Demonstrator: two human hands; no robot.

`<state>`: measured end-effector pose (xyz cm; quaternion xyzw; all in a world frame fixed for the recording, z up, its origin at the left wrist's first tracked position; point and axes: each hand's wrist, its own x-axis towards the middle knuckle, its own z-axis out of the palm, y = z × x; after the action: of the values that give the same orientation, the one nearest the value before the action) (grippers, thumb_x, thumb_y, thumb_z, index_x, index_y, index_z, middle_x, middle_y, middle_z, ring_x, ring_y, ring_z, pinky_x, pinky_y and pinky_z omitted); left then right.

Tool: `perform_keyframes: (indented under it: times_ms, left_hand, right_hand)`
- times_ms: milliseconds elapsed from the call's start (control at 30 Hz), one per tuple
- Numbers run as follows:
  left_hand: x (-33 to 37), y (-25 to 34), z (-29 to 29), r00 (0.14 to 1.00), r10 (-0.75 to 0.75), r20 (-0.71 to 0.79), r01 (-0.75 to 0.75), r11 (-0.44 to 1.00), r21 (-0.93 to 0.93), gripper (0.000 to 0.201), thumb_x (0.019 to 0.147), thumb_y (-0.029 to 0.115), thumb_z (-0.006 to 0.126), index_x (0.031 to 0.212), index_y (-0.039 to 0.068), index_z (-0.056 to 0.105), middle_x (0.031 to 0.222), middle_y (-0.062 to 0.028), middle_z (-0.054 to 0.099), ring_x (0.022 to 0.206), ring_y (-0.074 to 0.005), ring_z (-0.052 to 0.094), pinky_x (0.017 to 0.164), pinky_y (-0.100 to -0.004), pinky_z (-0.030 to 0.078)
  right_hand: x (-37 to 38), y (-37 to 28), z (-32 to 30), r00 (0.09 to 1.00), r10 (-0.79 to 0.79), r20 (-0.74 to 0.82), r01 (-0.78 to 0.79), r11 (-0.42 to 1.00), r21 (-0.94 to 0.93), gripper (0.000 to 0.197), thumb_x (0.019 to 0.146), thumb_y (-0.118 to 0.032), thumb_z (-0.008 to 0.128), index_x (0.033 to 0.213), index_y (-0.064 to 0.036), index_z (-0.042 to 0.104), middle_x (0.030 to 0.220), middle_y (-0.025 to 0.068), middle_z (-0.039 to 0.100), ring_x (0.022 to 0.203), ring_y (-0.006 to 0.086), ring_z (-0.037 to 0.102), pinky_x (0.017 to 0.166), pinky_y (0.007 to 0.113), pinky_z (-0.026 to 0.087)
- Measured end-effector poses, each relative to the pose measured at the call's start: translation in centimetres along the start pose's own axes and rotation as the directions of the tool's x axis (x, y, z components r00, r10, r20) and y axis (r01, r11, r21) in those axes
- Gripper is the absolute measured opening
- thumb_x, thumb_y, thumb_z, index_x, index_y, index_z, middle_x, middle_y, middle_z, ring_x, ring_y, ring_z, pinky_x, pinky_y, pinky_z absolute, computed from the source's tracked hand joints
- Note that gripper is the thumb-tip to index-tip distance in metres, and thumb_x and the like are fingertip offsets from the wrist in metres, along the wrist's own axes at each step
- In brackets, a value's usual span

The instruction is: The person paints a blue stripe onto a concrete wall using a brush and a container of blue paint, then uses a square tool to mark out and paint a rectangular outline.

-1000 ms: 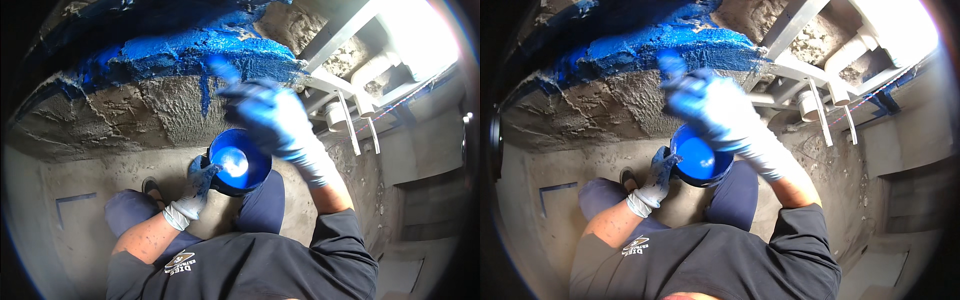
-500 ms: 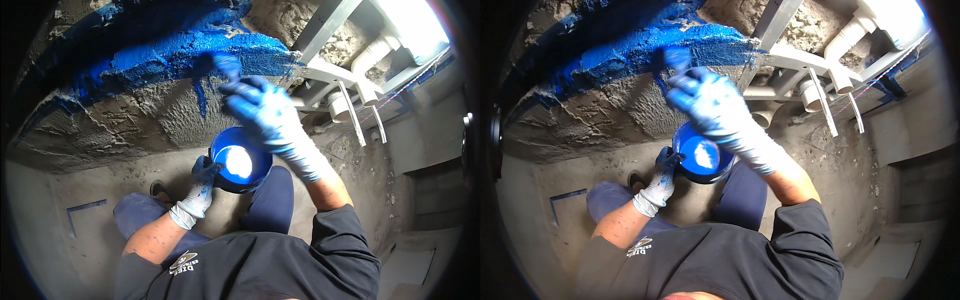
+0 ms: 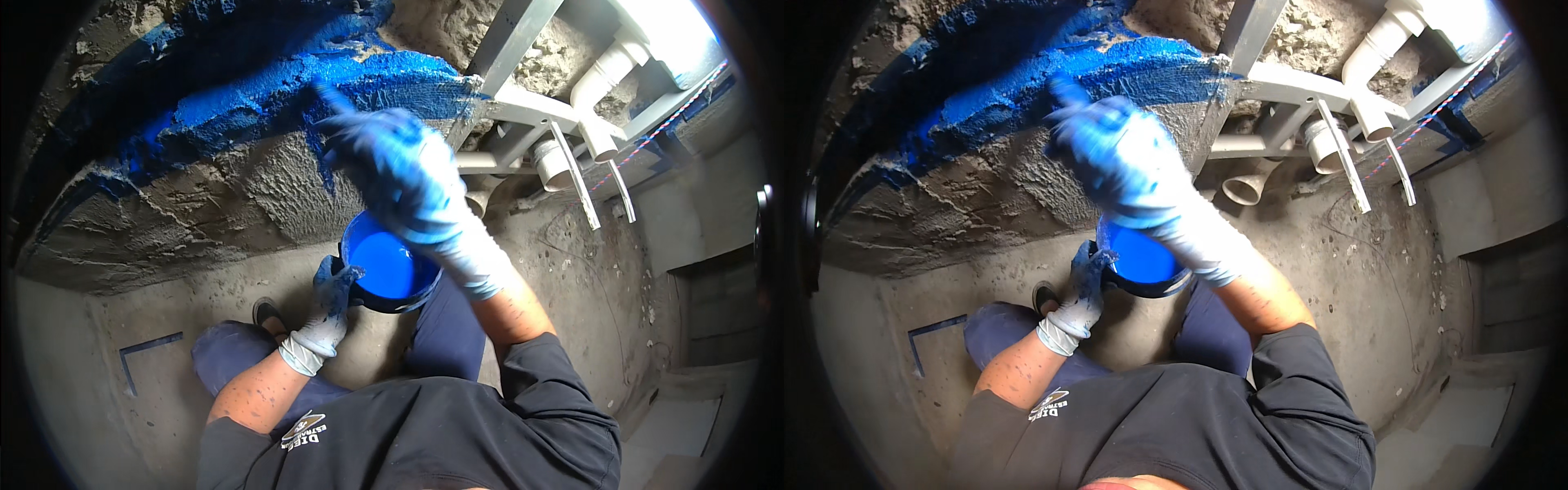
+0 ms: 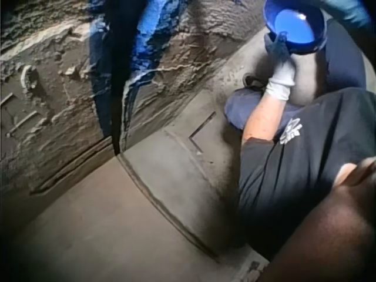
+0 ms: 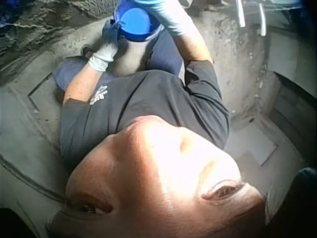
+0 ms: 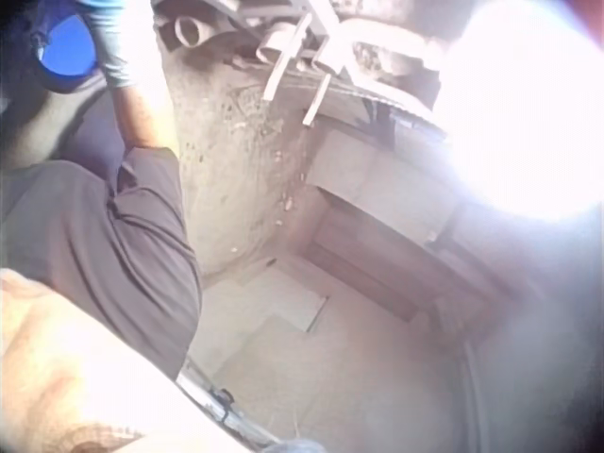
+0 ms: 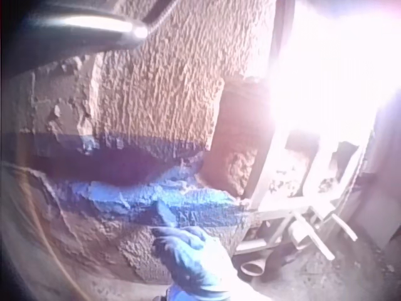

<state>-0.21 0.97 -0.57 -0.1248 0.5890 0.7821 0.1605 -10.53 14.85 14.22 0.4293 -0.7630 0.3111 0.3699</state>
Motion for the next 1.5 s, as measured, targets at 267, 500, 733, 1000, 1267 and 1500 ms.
perform_keyframes:
  times_ms: [267, 500, 733, 1000, 1267, 1500]
  left_hand:
    - [0.3, -0.7, 0.3, 0.995, -0.092, -0.026, 0.088, 0.986, -0.140, 0.012, 0.081, 0.014, 0.061, 0.089, 0.014, 0.053, 0.076, 0.0015, 0.056, 0.063, -0.0081, 0.052, 0.051, -0.0217, 0.042]
    - [0.3, -0.7, 0.3, 0.996, -0.085, -0.033, 0.082, 0.994, -0.071, 0.016, 0.079, 0.018, 0.063, 0.092, 0.015, 0.053, 0.081, 0.0019, 0.058, 0.068, -0.0094, 0.055, 0.051, -0.0219, 0.043]
    - [0.2, -0.5, 0.0, 0.997, -0.075, -0.025, 0.072, 0.994, -0.084, 0.019, 0.079, 0.020, 0.063, 0.094, 0.014, 0.053, 0.085, 0.0009, 0.059, 0.073, -0.0100, 0.056, 0.052, -0.0229, 0.044]
    - [0.3, -0.4, 0.2, 0.996, -0.079, -0.032, 0.075, 0.993, -0.094, 0.024, 0.079, 0.018, 0.062, 0.102, 0.013, 0.053, 0.091, 0.0000, 0.060, 0.074, -0.0097, 0.057, 0.047, -0.0214, 0.044]
    - [0.3, -0.4, -0.1, 0.995, -0.083, -0.053, 0.072, 0.982, -0.175, 0.023, 0.081, 0.009, 0.063, 0.100, 0.008, 0.050, 0.090, -0.0038, 0.062, 0.071, -0.0115, 0.059, 0.046, -0.0221, 0.047]
    - [0.0, 0.0, -0.3, 0.992, -0.093, -0.090, 0.078, 0.983, -0.164, 0.023, 0.080, 0.009, 0.064, 0.099, 0.009, 0.051, 0.088, -0.0021, 0.061, 0.073, -0.0112, 0.058, 0.046, -0.0219, 0.047]
  right_hand:
    - [5.1, 4.0, -9.6, 0.932, 0.325, 0.158, -0.354, 0.907, 0.226, 0.023, 0.090, -0.010, 0.060, 0.109, 0.0021, 0.062, 0.098, 0.0074, 0.064, 0.091, 0.0145, 0.061, 0.086, 0.027, 0.048]
    - [8.1, 7.3, -11.5, 0.873, 0.168, 0.459, -0.455, 0.623, 0.637, 0.053, 0.090, -0.026, 0.060, 0.131, -0.0011, 0.038, 0.126, 0.0163, 0.048, 0.109, 0.0293, 0.052, 0.089, 0.032, 0.046]
    - [9.5, 6.3, -12.2, 0.845, 0.266, 0.463, -0.473, 0.774, 0.420, 0.040, 0.088, -0.025, 0.063, 0.117, -0.0010, 0.052, 0.111, 0.0118, 0.056, 0.088, 0.0191, 0.057, 0.063, 0.024, 0.047]
    - [10.8, 8.5, -10.6, 0.774, 0.285, 0.565, -0.491, 0.834, 0.252, 0.025, 0.087, -0.017, 0.064, 0.107, -0.0025, 0.063, 0.101, 0.0071, 0.063, 0.081, 0.0145, 0.062, 0.062, 0.024, 0.051]
    - [8.6, 10.9, -10.0, 0.871, 0.255, 0.419, -0.392, 0.876, 0.281, 0.024, 0.086, -0.017, 0.066, 0.105, -0.0004, 0.066, 0.100, 0.0085, 0.067, 0.091, 0.0152, 0.063, 0.081, 0.026, 0.052]
    - [8.8, 11.2, -9.6, 0.923, 0.160, 0.350, -0.275, 0.910, 0.310, 0.027, 0.086, -0.016, 0.066, 0.106, 0.0018, 0.064, 0.101, 0.0118, 0.066, 0.094, 0.0209, 0.065, 0.088, 0.030, 0.051]
